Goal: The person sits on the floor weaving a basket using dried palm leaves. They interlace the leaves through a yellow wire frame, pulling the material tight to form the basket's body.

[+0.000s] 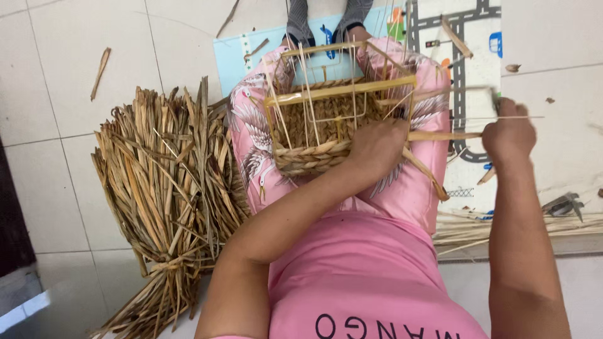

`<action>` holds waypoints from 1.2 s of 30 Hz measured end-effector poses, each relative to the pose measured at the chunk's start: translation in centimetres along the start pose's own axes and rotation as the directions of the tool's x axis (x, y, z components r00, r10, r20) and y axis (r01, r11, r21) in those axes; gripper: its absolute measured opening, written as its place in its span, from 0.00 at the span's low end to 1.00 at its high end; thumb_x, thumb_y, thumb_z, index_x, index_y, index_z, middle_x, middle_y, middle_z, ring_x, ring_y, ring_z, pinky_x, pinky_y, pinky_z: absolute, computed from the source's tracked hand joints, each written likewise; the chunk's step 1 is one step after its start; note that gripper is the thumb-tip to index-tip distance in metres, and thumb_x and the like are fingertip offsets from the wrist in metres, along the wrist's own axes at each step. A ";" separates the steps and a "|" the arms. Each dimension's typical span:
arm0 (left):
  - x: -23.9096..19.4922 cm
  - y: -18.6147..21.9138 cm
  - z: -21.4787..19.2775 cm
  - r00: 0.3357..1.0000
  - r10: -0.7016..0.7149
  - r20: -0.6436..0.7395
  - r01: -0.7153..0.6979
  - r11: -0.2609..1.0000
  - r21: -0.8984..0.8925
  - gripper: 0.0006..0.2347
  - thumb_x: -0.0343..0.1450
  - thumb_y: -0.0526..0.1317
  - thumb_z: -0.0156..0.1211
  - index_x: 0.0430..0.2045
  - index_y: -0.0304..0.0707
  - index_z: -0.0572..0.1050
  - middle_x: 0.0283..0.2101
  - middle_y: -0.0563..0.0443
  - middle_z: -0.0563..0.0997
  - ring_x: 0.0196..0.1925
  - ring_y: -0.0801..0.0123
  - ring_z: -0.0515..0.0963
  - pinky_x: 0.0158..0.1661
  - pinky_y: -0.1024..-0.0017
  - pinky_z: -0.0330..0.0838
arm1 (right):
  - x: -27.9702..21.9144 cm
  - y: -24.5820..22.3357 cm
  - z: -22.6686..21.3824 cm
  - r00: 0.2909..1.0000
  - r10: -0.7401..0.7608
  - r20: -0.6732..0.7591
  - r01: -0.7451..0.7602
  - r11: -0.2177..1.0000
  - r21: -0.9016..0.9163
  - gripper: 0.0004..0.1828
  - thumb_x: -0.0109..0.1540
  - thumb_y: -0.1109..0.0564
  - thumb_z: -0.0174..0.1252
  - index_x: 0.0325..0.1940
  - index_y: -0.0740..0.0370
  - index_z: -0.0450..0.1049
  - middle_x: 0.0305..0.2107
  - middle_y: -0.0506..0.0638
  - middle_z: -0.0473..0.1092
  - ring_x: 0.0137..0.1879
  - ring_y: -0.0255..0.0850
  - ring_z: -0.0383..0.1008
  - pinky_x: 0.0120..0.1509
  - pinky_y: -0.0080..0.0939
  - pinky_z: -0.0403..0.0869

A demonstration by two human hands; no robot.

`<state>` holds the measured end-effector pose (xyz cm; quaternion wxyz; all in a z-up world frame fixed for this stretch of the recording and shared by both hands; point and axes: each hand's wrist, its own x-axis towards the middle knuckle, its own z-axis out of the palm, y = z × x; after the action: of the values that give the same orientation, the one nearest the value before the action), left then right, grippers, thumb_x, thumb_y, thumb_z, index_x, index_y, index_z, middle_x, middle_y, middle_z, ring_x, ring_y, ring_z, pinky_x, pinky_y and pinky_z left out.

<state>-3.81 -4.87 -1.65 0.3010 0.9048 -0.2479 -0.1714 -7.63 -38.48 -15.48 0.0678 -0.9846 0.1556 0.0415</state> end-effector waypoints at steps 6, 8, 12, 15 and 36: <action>0.5 0.4 -2.1 0.998 -0.032 0.063 0.032 0.999 0.001 0.20 0.55 0.42 0.77 0.34 0.34 0.75 0.35 0.41 0.83 0.37 0.46 0.83 0.35 0.52 0.76 | 0.8 6.8 -1.7 0.968 0.250 0.036 -0.174 0.558 0.811 0.16 0.77 0.46 0.57 0.55 0.62 0.75 0.42 0.51 0.75 0.45 0.43 0.76 0.49 0.44 0.76; 0.3 0.7 -3.3 0.994 -0.054 0.095 0.059 0.997 -0.053 0.26 0.55 0.43 0.78 0.41 0.32 0.72 0.34 0.41 0.83 0.37 0.46 0.84 0.35 0.51 0.75 | -0.3 9.5 -1.7 0.943 0.325 0.067 -0.185 0.347 0.919 0.17 0.78 0.46 0.53 0.57 0.63 0.73 0.43 0.51 0.74 0.47 0.42 0.76 0.51 0.43 0.76; 0.2 0.5 -4.0 0.934 0.274 -0.232 -0.279 0.960 0.009 0.21 0.56 0.40 0.74 0.37 0.32 0.73 0.36 0.39 0.80 0.37 0.46 0.83 0.34 0.53 0.76 | -4.8 13.7 -2.6 0.926 0.365 0.099 -0.207 0.272 0.940 0.19 0.79 0.47 0.46 0.61 0.64 0.70 0.47 0.52 0.73 0.51 0.40 0.76 0.55 0.41 0.75; 3.1 0.5 -2.0 0.905 0.421 -0.067 -0.413 0.904 0.108 0.07 0.67 0.33 0.64 0.35 0.38 0.74 0.38 0.43 0.81 0.41 0.51 0.84 0.38 0.55 0.77 | -7.9 15.0 -3.5 0.947 0.308 0.086 -0.161 0.228 0.960 0.20 0.80 0.47 0.41 0.63 0.66 0.68 0.49 0.52 0.72 0.53 0.39 0.76 0.58 0.40 0.75; -1.7 2.0 -10.1 0.922 0.197 0.332 -0.222 0.974 0.039 0.08 0.64 0.41 0.64 0.32 0.42 0.78 0.34 0.42 0.82 0.38 0.45 0.82 0.36 0.49 0.74 | -7.1 -13.7 -17.0 0.890 -0.380 0.253 0.012 0.574 0.819 0.09 0.64 0.58 0.61 0.47 0.59 0.79 0.32 0.50 0.78 0.34 0.38 0.76 0.38 0.40 0.76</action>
<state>-1.20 -0.70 7.57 0.2378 0.8429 -0.3959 -0.2760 -9.08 -25.94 3.72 0.5359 -0.8284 0.0271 0.1608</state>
